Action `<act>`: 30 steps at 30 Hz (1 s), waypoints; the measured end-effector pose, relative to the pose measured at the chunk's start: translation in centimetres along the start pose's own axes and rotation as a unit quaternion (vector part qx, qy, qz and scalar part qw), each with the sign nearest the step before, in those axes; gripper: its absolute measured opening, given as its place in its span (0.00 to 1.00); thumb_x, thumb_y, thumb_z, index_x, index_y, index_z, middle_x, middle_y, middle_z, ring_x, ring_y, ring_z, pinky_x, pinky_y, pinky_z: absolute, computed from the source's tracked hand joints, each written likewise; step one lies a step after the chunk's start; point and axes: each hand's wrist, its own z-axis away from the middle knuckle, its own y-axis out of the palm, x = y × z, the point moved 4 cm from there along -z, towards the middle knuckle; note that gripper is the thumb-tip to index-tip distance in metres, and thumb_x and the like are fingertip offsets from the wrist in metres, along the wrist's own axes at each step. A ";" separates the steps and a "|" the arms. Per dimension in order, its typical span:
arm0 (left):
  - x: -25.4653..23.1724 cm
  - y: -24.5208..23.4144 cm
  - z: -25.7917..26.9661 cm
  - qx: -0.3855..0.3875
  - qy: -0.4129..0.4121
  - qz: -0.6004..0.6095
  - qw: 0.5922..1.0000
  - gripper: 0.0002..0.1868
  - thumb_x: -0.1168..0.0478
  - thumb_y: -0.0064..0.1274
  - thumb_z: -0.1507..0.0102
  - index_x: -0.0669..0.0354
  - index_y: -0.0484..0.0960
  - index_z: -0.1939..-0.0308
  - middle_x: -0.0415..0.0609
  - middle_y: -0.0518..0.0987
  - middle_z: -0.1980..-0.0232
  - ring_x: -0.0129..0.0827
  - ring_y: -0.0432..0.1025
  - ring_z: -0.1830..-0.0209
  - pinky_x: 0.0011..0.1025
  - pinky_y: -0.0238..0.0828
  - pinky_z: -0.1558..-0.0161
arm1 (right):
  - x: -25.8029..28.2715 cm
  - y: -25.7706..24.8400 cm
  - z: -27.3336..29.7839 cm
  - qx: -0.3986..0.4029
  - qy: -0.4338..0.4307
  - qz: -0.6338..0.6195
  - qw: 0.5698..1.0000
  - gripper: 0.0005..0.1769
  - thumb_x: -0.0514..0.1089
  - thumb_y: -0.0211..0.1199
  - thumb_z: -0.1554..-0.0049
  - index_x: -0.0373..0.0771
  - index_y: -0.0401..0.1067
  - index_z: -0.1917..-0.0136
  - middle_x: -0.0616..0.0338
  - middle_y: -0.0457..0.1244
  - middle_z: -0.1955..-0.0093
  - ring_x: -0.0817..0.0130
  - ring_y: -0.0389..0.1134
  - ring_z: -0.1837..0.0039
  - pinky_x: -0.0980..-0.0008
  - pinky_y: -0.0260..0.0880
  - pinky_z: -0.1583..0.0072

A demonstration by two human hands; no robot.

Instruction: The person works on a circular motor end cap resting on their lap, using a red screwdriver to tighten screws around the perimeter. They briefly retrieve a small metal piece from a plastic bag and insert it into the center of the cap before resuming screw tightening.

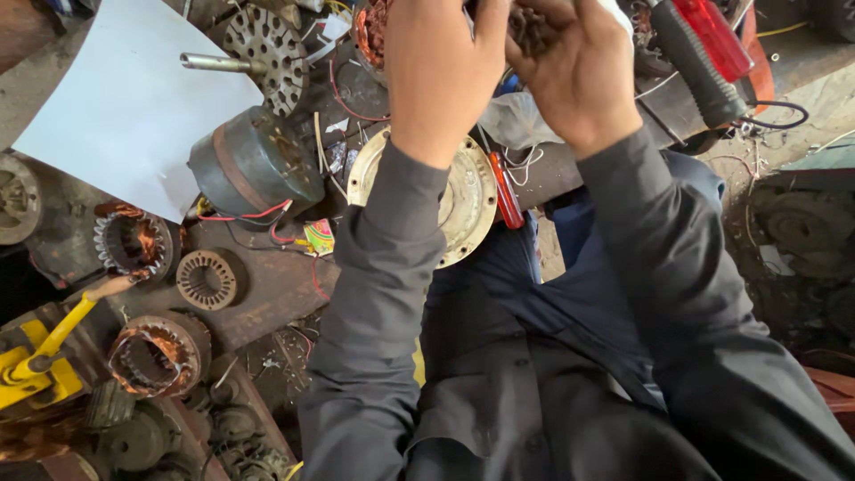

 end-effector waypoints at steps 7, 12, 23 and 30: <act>-6.3 -3.9 4.3 -0.067 0.024 -0.018 0.997 0.20 0.62 0.61 0.32 0.59 0.74 0.39 0.54 0.73 0.43 0.47 0.68 0.42 0.41 0.64 0.39 | -0.1 3.8 3.6 -0.034 0.017 -0.162 0.986 0.46 0.68 0.43 0.29 0.23 0.60 0.22 0.47 0.62 0.32 0.61 0.65 0.34 0.64 0.64 0.28; -8.2 -4.4 8.7 -0.025 -0.026 0.003 0.999 0.15 0.66 0.62 0.29 0.54 0.79 0.39 0.47 0.75 0.46 0.41 0.71 0.45 0.36 0.69 0.42 | 0.0 4.7 5.7 -0.065 0.016 -0.198 0.978 0.49 0.69 0.42 0.32 0.25 0.54 0.18 0.45 0.58 0.21 0.58 0.62 0.26 0.62 0.62 0.23; -6.7 -2.4 8.4 0.040 -0.032 -0.040 0.998 0.08 0.63 0.61 0.31 0.59 0.82 0.49 0.48 0.74 0.51 0.43 0.73 0.50 0.38 0.71 0.50 | -0.3 6.8 8.2 -0.046 0.020 -0.195 0.980 0.50 0.69 0.40 0.32 0.28 0.45 0.14 0.45 0.50 0.14 0.55 0.50 0.16 0.60 0.50 0.16; -5.6 -0.2 6.9 0.095 -0.031 -0.138 0.985 0.07 0.60 0.60 0.35 0.60 0.82 0.60 0.51 0.76 0.55 0.46 0.74 0.53 0.42 0.71 0.51 | -0.7 6.8 7.9 -0.047 0.014 -0.153 0.987 0.48 0.69 0.40 0.31 0.29 0.46 0.15 0.46 0.50 0.14 0.54 0.50 0.13 0.57 0.49 0.13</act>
